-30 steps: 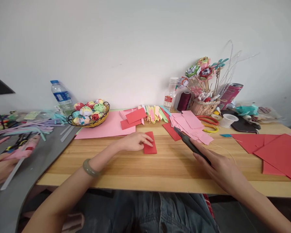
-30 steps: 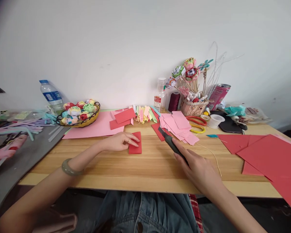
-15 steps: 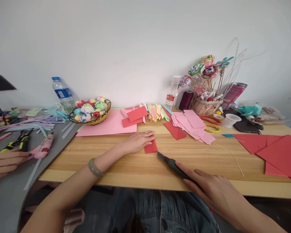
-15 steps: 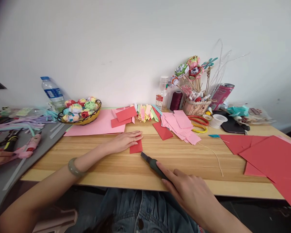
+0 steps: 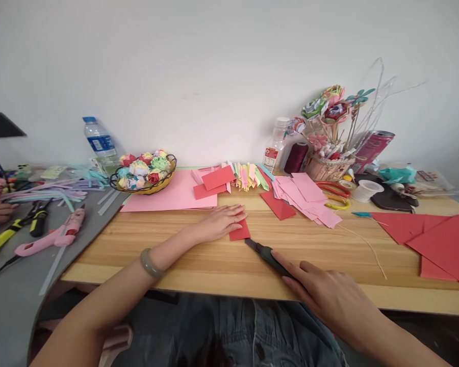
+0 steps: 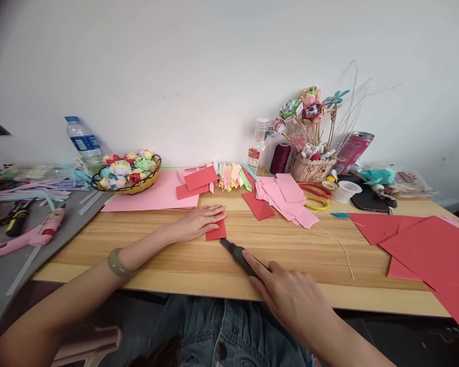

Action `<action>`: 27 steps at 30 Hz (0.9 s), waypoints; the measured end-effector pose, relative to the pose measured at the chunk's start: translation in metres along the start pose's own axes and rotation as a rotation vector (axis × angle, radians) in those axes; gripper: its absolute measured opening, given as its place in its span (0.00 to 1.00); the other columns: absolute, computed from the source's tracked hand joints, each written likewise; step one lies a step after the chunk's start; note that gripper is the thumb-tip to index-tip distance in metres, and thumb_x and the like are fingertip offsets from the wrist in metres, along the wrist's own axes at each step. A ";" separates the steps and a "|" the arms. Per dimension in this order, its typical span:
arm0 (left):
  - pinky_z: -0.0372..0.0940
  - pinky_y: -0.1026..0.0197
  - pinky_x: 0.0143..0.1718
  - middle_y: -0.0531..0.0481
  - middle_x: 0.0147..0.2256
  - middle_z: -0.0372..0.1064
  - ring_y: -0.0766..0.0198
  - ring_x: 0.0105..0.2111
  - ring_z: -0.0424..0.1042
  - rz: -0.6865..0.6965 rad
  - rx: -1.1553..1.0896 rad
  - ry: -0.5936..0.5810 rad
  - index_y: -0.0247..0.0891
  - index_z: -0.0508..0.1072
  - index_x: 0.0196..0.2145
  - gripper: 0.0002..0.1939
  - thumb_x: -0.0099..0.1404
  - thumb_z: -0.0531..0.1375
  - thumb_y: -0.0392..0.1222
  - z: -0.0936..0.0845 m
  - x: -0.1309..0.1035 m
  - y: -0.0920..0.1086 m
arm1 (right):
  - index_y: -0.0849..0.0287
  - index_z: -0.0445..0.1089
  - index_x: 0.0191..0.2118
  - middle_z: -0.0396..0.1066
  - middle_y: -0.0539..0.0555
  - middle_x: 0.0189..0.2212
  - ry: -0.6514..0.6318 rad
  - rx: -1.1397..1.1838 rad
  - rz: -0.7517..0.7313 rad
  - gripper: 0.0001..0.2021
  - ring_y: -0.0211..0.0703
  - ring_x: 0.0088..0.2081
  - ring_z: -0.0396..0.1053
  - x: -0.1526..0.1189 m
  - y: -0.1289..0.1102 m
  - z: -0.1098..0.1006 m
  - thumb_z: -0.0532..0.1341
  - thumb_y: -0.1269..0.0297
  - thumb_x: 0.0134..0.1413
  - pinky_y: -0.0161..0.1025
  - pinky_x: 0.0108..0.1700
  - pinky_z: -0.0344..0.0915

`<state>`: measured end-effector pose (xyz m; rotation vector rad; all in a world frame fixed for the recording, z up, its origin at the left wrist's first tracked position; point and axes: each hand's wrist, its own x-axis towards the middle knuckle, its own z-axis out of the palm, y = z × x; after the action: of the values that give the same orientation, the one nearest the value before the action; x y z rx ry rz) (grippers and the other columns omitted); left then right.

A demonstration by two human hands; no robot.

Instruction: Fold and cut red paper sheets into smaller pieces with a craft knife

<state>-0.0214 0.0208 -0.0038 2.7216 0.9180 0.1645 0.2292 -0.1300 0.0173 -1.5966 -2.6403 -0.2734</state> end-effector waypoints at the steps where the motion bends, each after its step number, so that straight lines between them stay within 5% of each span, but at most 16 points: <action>1: 0.40 0.51 0.61 0.50 0.63 0.41 0.61 0.63 0.37 -0.011 0.003 -0.004 0.46 0.51 0.61 0.24 0.70 0.41 0.52 0.000 0.000 0.000 | 0.52 0.55 0.60 0.71 0.49 0.25 0.000 -0.014 -0.002 0.22 0.42 0.19 0.70 0.001 -0.002 0.000 0.49 0.60 0.60 0.35 0.18 0.54; 7: 0.37 0.49 0.60 0.46 0.64 0.34 0.58 0.64 0.35 -0.077 0.013 -0.026 0.48 0.53 0.60 0.26 0.69 0.39 0.56 -0.001 -0.001 0.001 | 0.55 0.55 0.60 0.70 0.48 0.24 0.041 -0.092 0.004 0.24 0.43 0.17 0.69 0.005 -0.012 0.001 0.52 0.61 0.58 0.37 0.15 0.53; 21: 0.37 0.51 0.61 0.47 0.64 0.34 0.60 0.64 0.34 -0.071 0.023 -0.052 0.46 0.52 0.61 0.26 0.69 0.40 0.55 -0.005 -0.001 0.003 | 0.53 0.58 0.58 0.70 0.48 0.22 0.100 -0.198 0.042 0.24 0.40 0.14 0.67 -0.002 -0.013 0.005 0.55 0.60 0.56 0.34 0.12 0.50; 27: 0.35 0.51 0.61 0.46 0.64 0.33 0.62 0.64 0.35 -0.120 0.020 -0.083 0.38 0.39 0.64 0.33 0.68 0.40 0.58 -0.008 -0.002 0.005 | 0.53 0.58 0.58 0.69 0.46 0.22 0.137 -0.213 0.042 0.26 0.39 0.14 0.66 -0.003 -0.011 0.007 0.58 0.59 0.53 0.34 0.12 0.51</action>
<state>-0.0211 0.0172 0.0051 2.6598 1.0604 0.0182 0.2212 -0.1369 0.0087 -1.6220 -2.5435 -0.6577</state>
